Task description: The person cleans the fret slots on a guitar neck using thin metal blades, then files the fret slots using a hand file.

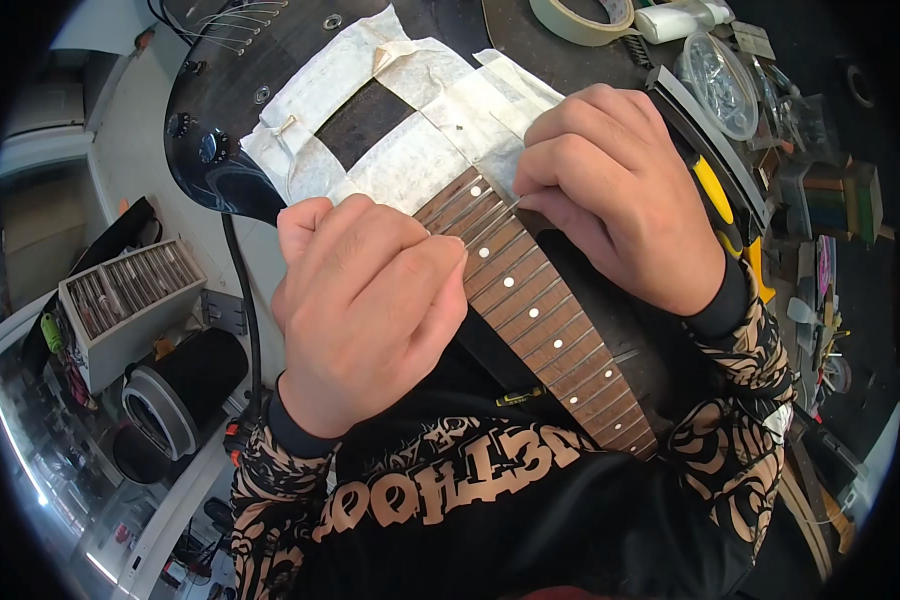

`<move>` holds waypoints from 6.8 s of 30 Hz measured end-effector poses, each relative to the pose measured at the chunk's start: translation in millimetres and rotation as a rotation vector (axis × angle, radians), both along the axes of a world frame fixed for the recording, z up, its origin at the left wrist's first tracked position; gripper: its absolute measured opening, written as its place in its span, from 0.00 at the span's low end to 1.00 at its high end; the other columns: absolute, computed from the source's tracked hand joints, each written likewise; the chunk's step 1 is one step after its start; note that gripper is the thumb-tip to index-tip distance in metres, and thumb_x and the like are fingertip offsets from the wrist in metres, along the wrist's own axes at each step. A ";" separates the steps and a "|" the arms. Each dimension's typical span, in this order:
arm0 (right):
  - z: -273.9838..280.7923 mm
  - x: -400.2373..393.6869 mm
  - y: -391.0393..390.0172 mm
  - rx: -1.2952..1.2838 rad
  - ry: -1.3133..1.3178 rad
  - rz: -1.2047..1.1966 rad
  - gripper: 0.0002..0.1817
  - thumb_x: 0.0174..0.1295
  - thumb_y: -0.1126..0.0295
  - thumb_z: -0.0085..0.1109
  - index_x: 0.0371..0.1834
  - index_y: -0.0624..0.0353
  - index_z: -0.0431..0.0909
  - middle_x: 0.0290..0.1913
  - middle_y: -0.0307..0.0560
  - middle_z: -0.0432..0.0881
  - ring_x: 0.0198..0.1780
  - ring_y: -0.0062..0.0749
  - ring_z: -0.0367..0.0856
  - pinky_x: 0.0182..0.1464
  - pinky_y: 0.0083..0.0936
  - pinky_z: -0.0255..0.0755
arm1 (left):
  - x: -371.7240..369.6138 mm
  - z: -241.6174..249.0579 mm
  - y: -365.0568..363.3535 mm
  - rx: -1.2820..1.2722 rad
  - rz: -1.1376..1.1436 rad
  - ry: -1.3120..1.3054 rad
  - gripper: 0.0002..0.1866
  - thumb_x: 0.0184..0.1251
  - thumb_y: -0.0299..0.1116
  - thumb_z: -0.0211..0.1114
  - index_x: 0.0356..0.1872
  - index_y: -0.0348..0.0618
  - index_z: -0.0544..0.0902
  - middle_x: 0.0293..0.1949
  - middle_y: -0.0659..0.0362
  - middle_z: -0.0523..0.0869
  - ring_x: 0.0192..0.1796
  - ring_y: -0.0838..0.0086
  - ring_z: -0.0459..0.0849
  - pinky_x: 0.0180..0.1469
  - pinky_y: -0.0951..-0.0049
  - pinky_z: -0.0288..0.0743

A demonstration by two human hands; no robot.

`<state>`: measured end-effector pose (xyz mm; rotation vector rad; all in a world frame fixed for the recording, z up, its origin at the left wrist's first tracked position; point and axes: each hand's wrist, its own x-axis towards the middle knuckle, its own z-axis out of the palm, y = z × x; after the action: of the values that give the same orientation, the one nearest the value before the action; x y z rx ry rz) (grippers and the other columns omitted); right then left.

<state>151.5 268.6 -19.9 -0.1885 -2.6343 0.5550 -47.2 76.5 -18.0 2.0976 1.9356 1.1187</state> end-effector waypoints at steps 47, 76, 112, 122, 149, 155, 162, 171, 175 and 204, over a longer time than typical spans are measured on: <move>0.8 -2.8 -12.7 0.050 0.010 0.032 0.17 0.59 0.70 0.85 0.49 0.46 0.89 0.53 0.34 0.87 0.59 0.44 0.84 0.65 0.42 0.72 | -2.6 -4.2 -12.4 0.001 -0.043 0.009 0.17 0.57 0.17 0.85 0.48 0.41 0.95 0.40 0.62 0.89 0.38 0.65 0.85 0.52 0.57 0.68; -0.8 -4.0 -13.5 0.070 -0.002 0.019 0.17 0.59 0.72 0.84 0.49 0.46 0.88 0.53 0.34 0.87 0.59 0.42 0.85 0.67 0.43 0.71 | -2.4 -16.7 -14.1 0.064 -0.006 0.121 0.18 0.55 0.23 0.85 0.49 0.42 0.96 0.43 0.63 0.89 0.42 0.66 0.86 0.54 0.56 0.69; 11.6 -7.8 5.4 -0.134 -0.005 0.037 0.17 0.64 0.76 0.85 0.52 0.48 0.90 0.52 0.36 0.87 0.59 0.42 0.83 0.64 0.40 0.70 | -12.3 6.4 -6.8 -0.079 0.006 -0.056 0.14 0.63 0.20 0.85 0.47 0.46 0.94 0.38 0.63 0.87 0.39 0.66 0.87 0.53 0.59 0.68; 5.1 -7.6 -2.9 -0.081 0.078 -0.020 0.17 0.61 0.75 0.84 0.49 0.48 0.87 0.52 0.37 0.86 0.59 0.44 0.84 0.61 0.41 0.73 | -2.0 12.2 1.9 0.006 0.026 0.090 0.15 0.62 0.14 0.84 0.48 0.38 0.95 0.37 0.59 0.90 0.37 0.65 0.86 0.49 0.60 0.70; 65.2 83.4 13.8 -0.308 -0.122 -0.338 0.05 0.83 0.80 0.68 0.53 0.65 0.81 0.49 0.40 0.81 0.55 0.27 0.80 0.62 0.28 0.74 | 49.1 -30.8 -101.4 -0.077 -0.439 -0.121 0.20 0.65 0.26 0.87 0.57 0.35 0.94 0.46 0.52 0.90 0.42 0.57 0.91 0.47 0.56 0.86; 83.4 161.7 -1.2 -0.536 -0.346 -0.696 0.04 0.87 0.77 0.68 0.55 0.66 0.83 0.47 0.37 0.85 0.54 0.21 0.84 0.60 0.25 0.78 | 79.0 -51.5 -82.7 -0.274 -0.207 -0.024 0.23 0.72 0.31 0.85 0.64 0.38 0.89 0.55 0.52 0.87 0.54 0.53 0.89 0.56 0.54 0.85; 58.4 222.1 -60.5 -0.654 -0.456 -0.823 0.08 0.85 0.72 0.70 0.58 0.63 0.88 0.47 0.43 0.90 0.52 0.30 0.86 0.58 0.33 0.81 | 101.0 -36.9 -92.9 -0.232 -0.280 -0.026 0.16 0.75 0.27 0.82 0.59 0.38 0.89 0.50 0.52 0.86 0.54 0.53 0.91 0.57 0.53 0.87; 27.6 219.1 -82.4 -0.278 -0.304 -0.883 0.12 0.82 0.71 0.71 0.62 0.64 0.89 0.56 0.54 0.92 0.59 0.48 0.93 0.64 0.43 0.85 | 105.5 -44.6 -109.3 -0.259 -0.278 -0.037 0.16 0.69 0.22 0.73 0.57 0.39 0.88 0.43 0.52 0.88 0.45 0.53 0.94 0.48 0.53 0.91; 29.4 216.8 -80.5 -0.245 -0.316 -0.862 0.12 0.82 0.71 0.71 0.61 0.64 0.89 0.56 0.54 0.92 0.60 0.49 0.93 0.66 0.44 0.85 | 101.0 -50.8 -114.2 -0.272 -0.266 -0.099 0.17 0.69 0.22 0.72 0.58 0.39 0.88 0.44 0.50 0.91 0.45 0.51 0.96 0.48 0.52 0.91; 66.6 150.8 9.0 0.087 -0.178 -0.817 0.07 0.80 0.73 0.72 0.55 0.64 0.90 0.51 0.55 0.92 0.53 0.53 0.92 0.59 0.44 0.85 | 73.3 -60.1 -110.1 -0.314 -0.249 -0.220 0.07 0.83 0.28 0.75 0.43 0.43 0.84 0.26 0.55 0.87 0.28 0.57 0.92 0.33 0.55 0.83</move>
<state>302.3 277.5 46.7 -1.2523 -2.4304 0.1398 26.1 -33.6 -78.1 1.8939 1.5806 0.8872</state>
